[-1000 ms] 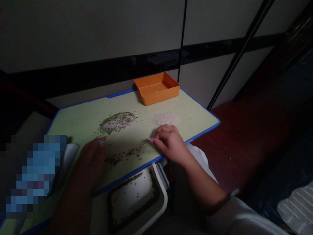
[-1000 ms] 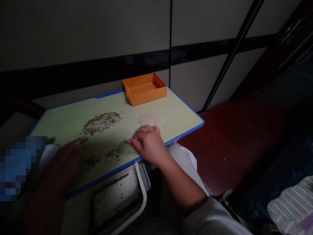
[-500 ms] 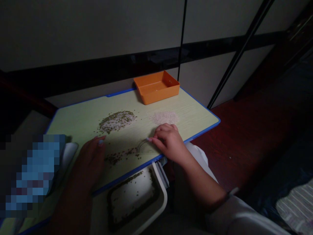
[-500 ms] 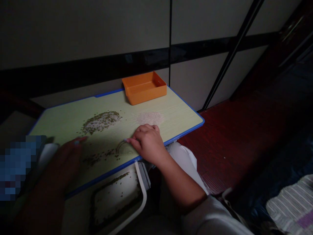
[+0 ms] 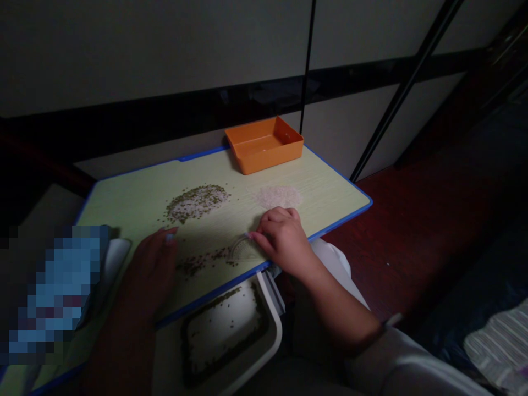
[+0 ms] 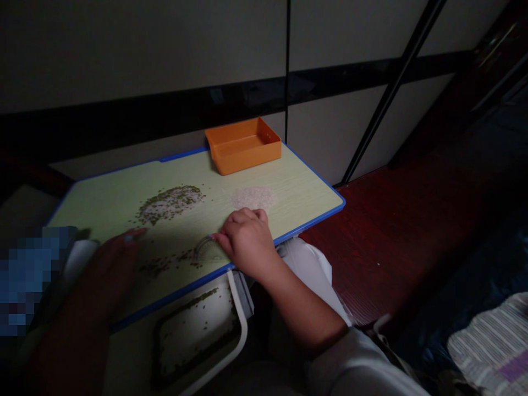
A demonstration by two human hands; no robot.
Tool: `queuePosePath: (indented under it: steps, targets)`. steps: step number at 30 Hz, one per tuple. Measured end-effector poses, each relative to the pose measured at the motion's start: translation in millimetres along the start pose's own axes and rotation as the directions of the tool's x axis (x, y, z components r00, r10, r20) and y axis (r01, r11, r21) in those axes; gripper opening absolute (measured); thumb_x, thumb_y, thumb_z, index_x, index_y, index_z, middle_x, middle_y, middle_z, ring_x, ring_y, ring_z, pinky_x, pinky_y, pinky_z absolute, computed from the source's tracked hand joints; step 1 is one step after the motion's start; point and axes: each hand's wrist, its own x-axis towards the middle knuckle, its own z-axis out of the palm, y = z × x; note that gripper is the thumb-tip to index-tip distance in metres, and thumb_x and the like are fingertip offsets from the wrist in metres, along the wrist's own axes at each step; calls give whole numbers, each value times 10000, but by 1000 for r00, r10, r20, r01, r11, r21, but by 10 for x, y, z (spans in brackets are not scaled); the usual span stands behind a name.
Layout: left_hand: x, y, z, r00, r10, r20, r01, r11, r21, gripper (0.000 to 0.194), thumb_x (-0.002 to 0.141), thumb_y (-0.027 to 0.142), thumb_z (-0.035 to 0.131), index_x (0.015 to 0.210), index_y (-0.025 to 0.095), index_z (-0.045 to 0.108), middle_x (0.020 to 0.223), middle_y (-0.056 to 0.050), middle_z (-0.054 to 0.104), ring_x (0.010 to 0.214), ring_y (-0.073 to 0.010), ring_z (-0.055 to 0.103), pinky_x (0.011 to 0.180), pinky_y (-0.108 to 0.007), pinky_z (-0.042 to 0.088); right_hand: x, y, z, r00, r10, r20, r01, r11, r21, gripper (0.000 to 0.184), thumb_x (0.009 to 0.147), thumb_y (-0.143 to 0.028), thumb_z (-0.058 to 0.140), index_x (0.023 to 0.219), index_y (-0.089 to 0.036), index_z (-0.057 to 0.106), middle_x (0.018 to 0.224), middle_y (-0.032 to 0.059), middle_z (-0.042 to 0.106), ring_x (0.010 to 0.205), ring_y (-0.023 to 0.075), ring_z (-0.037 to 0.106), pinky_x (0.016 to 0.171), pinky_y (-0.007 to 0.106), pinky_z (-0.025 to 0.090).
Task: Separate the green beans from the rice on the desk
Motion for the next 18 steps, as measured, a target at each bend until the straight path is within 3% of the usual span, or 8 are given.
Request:
queuePosePath:
  steps: [18]
  targets:
    - [2, -12, 5, 1000, 13, -11, -13, 1000, 5, 606, 852, 576, 277, 1235, 189, 544, 1348, -110, 522, 1296, -257, 443, 1158, -462, 290, -20, -80, 28, 998, -46, 33, 46, 999, -12, 289, 928, -360, 526, 734, -173, 632, 846, 34, 637, 898, 180, 545, 843, 341, 278]
